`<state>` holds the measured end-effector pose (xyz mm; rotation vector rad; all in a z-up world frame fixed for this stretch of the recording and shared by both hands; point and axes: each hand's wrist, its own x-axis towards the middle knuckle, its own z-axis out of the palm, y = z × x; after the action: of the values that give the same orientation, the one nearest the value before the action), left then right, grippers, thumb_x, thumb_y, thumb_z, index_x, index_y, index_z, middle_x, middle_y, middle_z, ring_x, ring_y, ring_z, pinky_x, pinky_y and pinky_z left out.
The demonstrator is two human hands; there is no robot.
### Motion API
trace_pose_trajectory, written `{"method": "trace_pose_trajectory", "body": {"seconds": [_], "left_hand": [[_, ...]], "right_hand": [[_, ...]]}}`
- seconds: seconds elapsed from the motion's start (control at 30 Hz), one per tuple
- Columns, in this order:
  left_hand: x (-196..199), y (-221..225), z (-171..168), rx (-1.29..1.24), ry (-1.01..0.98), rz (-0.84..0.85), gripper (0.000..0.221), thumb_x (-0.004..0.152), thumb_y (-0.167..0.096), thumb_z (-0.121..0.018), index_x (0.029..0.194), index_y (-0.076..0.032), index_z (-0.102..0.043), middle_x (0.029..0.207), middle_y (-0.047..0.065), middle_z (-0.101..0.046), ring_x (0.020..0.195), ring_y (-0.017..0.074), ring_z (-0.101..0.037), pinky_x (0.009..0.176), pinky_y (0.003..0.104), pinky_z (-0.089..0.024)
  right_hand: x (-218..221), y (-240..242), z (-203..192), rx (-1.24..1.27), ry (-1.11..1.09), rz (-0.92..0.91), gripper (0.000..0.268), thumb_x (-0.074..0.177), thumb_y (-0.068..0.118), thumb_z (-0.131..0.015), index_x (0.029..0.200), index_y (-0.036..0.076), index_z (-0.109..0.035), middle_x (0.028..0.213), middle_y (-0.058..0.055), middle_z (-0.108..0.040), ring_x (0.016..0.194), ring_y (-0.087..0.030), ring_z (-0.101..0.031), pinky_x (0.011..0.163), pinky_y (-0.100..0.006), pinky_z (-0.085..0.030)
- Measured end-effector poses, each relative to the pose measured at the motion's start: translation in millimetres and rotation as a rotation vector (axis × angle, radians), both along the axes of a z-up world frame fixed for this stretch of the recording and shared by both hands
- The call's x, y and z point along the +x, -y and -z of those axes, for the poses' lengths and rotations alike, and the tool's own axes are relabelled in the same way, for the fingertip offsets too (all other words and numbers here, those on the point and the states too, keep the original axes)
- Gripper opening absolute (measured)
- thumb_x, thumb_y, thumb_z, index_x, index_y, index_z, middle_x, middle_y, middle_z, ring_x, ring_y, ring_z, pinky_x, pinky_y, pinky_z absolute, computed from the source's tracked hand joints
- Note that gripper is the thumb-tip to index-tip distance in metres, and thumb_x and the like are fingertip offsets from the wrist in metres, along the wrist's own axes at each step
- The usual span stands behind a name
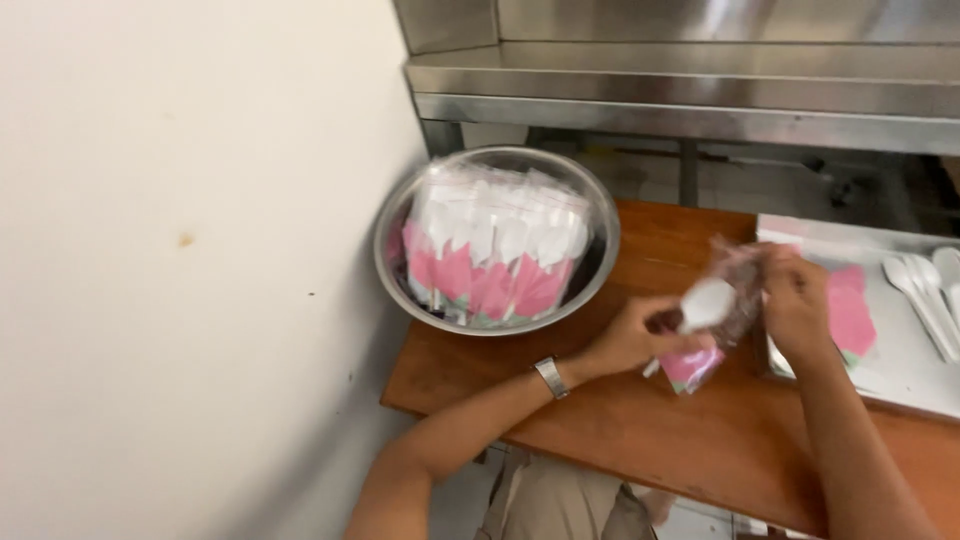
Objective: Packing individual plastic spoons and napkins into plastic sleeves and placing them in a bowl.
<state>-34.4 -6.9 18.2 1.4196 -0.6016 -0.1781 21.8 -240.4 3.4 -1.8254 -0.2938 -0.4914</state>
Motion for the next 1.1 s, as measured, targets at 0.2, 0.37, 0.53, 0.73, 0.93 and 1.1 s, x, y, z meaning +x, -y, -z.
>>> {"method": "trace_pose_trajectory", "body": {"seconds": [0.2,0.37,0.53,0.73,0.93,1.1], "left_hand": [[-40,-31,-59,-0.013,0.003,0.185,0.047,0.092,-0.034,-0.074,0.132,-0.014,-0.06,0.112,-0.002,-0.073,0.105,0.0101,-0.067,0.094,0.023,-0.053],[-42,-88,-115,0.069,0.108,-0.013,0.058,0.098,-0.038,-0.059,0.146,-0.007,-0.049,0.135,0.016,-0.064,0.096,0.0212,-0.07,0.074,0.024,-0.062],[5,-156,-142,0.126,0.321,-0.446,0.051,0.1,-0.025,-0.06,0.146,-0.01,-0.043,0.137,0.015,-0.06,0.113,0.0229,-0.064,0.088,0.023,-0.062],[47,-219,-120,0.773,0.094,-0.507,0.051,0.088,-0.04,-0.071,0.128,-0.014,-0.056,0.129,0.022,-0.066,0.114,0.0298,-0.068,0.09,0.039,-0.054],[63,-231,-77,1.214,0.596,-0.672,0.1,0.068,-0.035,-0.095,0.148,-0.012,-0.039,0.133,0.015,-0.043,0.123,0.0337,-0.043,0.081,0.048,-0.057],[69,-232,-73,1.411,0.544,-0.557,0.107,0.069,-0.042,-0.094,0.152,-0.01,-0.033,0.135,0.02,-0.044,0.126,0.0375,-0.042,0.089,0.051,-0.053]], "right_hand": [[-11,-10,-28,0.358,0.014,0.024,0.084,0.115,0.072,-0.023,0.096,0.001,-0.063,0.083,-0.014,-0.062,0.062,-0.026,-0.06,0.062,-0.031,-0.052],[-24,-16,-40,0.374,-0.038,0.017,0.088,0.113,0.08,-0.026,0.097,0.002,-0.063,0.085,-0.014,-0.061,0.068,-0.025,-0.058,0.07,-0.032,-0.051],[-25,-16,-38,0.316,-0.029,0.026,0.087,0.119,0.076,-0.022,0.102,0.0,-0.062,0.09,-0.017,-0.062,0.07,-0.025,-0.058,0.072,-0.033,-0.051],[-25,-17,-40,0.303,-0.037,0.023,0.084,0.12,0.072,-0.022,0.101,0.0,-0.062,0.09,-0.016,-0.063,0.071,-0.025,-0.059,0.072,-0.031,-0.052],[-34,-25,-50,0.21,-0.062,0.019,0.082,0.125,0.063,-0.02,0.101,-0.003,-0.062,0.089,-0.018,-0.063,0.072,-0.025,-0.059,0.074,-0.034,-0.053],[-29,-21,-44,0.199,-0.035,-0.009,0.076,0.127,0.056,-0.024,0.103,-0.005,-0.062,0.09,-0.02,-0.064,0.072,-0.027,-0.06,0.07,-0.035,-0.053]]}}
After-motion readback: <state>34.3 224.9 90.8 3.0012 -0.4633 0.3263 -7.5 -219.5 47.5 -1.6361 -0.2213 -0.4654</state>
